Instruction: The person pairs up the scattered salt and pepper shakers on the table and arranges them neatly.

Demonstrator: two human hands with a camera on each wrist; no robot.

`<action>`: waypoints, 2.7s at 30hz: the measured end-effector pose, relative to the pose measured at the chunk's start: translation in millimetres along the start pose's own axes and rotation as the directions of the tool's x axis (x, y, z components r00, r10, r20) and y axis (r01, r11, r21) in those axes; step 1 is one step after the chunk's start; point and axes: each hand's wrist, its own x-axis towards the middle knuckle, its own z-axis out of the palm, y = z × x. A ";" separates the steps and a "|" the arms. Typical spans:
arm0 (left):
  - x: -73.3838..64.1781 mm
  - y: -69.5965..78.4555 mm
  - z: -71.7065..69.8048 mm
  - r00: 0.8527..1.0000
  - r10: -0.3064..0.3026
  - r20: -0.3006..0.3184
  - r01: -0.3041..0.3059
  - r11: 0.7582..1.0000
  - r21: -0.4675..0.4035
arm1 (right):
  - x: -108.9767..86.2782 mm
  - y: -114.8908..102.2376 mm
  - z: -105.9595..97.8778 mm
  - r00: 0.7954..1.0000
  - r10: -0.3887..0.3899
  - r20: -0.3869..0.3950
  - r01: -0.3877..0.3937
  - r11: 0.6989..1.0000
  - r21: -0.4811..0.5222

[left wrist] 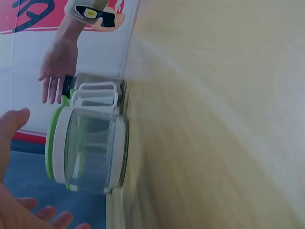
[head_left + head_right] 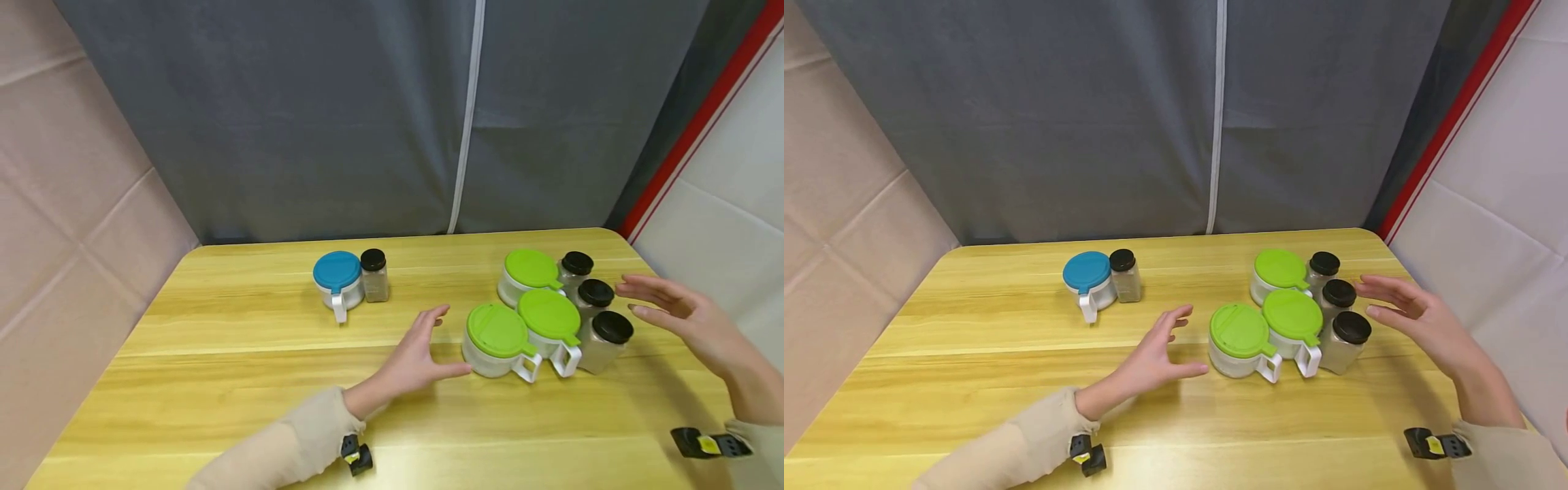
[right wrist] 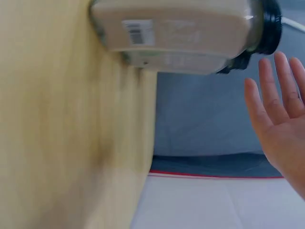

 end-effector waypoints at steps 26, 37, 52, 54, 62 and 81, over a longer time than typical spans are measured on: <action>12.2 11.8 55.6 0.992 -0.071 -0.109 0.051 0.984 -0.171 | -12.6 47.6 -5.9 0.935 -0.090 0.344 -0.023 0.950 0.312; 19.6 10.1 69.4 0.982 -0.095 -0.162 0.057 0.973 -0.225 | -13.3 50.7 -0.5 0.928 -0.018 0.372 -0.082 0.964 0.253; 28.7 9.9 74.5 0.971 -0.072 -0.228 0.023 0.977 -0.211 | -16.1 49.5 5.8 0.952 0.028 0.305 -0.071 0.989 0.128; 29.0 10.5 73.9 0.970 -0.072 -0.232 0.023 0.977 -0.210 | -16.0 47.8 6.4 0.956 0.033 0.291 -0.069 0.991 0.114; 29.4 8.6 70.6 0.968 -0.052 -0.247 0.011 0.986 -0.165 | -15.3 39.0 8.2 0.968 0.078 0.241 -0.083 0.996 0.012; 23.7 -0.8 45.9 0.983 -0.019 -0.182 -0.009 0.989 -0.150 | -20.1 33.4 16.1 0.986 0.095 0.138 -0.091 0.995 -0.033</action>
